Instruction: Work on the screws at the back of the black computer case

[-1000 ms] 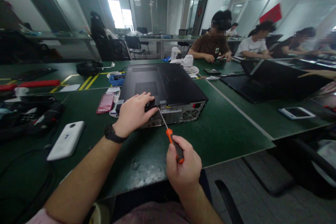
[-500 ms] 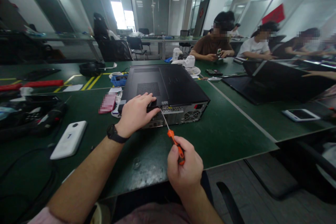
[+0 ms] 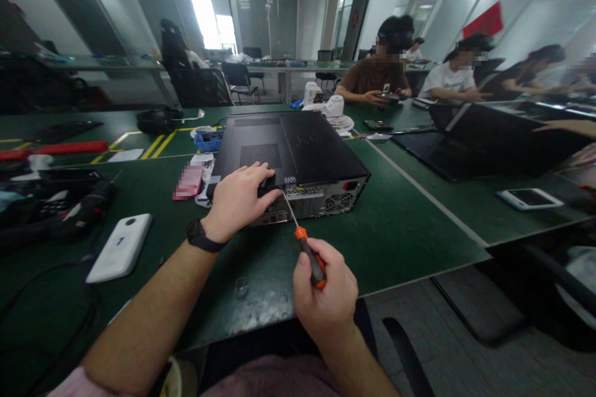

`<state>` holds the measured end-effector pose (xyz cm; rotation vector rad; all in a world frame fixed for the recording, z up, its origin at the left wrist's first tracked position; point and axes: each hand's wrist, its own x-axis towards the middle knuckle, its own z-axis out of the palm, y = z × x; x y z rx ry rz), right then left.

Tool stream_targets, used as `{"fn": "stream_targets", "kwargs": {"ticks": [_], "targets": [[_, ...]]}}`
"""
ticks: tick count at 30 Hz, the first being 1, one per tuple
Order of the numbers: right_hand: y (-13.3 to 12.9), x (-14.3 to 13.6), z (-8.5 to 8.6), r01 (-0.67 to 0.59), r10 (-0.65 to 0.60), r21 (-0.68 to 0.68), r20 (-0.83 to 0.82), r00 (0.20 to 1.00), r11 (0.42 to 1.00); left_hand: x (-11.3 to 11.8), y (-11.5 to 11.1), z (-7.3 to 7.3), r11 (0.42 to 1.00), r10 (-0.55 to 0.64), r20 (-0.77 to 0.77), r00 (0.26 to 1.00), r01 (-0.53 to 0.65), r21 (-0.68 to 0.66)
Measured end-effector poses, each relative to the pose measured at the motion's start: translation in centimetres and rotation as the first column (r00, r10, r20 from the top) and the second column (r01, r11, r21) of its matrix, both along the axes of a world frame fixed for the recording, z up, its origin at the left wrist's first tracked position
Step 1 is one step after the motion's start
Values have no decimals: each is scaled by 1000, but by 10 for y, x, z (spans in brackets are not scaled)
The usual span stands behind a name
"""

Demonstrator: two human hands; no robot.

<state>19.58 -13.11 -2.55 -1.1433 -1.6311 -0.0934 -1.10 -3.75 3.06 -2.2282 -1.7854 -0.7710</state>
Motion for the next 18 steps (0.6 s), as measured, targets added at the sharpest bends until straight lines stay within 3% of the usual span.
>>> {"fn": "stream_targets", "kwargs": {"ticks": [12,18], "targets": [[-1,-1,6,-111,111,-11,-8,994,994,-1,0,-1,1000,-2,-16,1000,2,16],[1,1,1,-35,35,14,-14,999,999,0,-1,0,1000,6,-19,1000,-6,12]]}}
